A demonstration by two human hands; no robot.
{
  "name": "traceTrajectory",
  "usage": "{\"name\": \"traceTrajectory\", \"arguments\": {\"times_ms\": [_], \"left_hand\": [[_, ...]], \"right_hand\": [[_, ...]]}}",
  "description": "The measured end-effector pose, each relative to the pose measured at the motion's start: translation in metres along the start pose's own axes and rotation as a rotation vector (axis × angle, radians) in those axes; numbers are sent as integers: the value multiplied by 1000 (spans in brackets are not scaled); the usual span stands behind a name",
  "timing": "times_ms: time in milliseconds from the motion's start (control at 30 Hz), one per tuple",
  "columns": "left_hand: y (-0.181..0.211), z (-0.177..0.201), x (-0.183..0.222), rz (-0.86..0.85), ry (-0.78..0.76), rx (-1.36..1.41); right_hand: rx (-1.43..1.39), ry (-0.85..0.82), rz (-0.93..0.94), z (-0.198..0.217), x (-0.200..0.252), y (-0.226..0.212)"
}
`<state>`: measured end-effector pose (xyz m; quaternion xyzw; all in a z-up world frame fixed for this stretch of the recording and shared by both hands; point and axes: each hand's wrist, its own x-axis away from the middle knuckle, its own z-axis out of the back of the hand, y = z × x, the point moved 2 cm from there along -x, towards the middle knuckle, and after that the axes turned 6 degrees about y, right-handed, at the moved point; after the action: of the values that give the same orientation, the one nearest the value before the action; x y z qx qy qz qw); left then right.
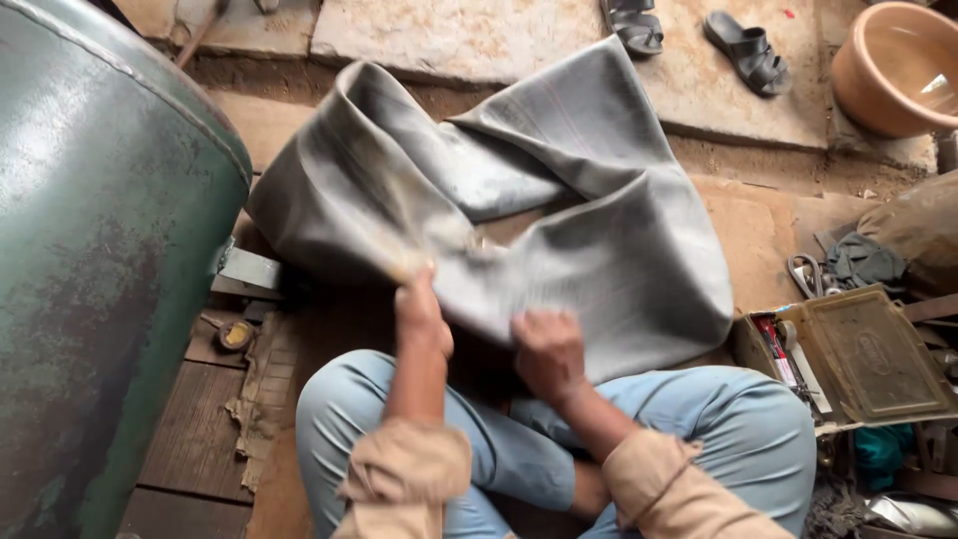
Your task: The recorder is repairing a motorcycle inner tube by scraping and filing the rubber surface around a valve.
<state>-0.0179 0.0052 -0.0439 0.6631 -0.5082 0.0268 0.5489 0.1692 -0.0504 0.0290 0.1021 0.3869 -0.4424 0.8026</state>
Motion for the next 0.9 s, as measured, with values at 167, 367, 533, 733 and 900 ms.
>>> {"name": "traceTrajectory", "arguments": {"times_ms": [167,367,533,733,900], "left_hand": [[-17,30,56,-169,124,-343],[55,-3,61,-323,50,-1374],[38,-23,4,-62,-120,-1422],[-19,6,-70,-195,-46,-785],[30,-1,-24,-215,-397,-234]], "right_hand": [[-37,-140,0,-12,39,-9],[-24,-192,14,-8,46,-15],[-15,-214,-15,-5,56,-27],[-106,-401,-174,-1,32,-25],[-301,-675,-564,-2,-13,6]]}}
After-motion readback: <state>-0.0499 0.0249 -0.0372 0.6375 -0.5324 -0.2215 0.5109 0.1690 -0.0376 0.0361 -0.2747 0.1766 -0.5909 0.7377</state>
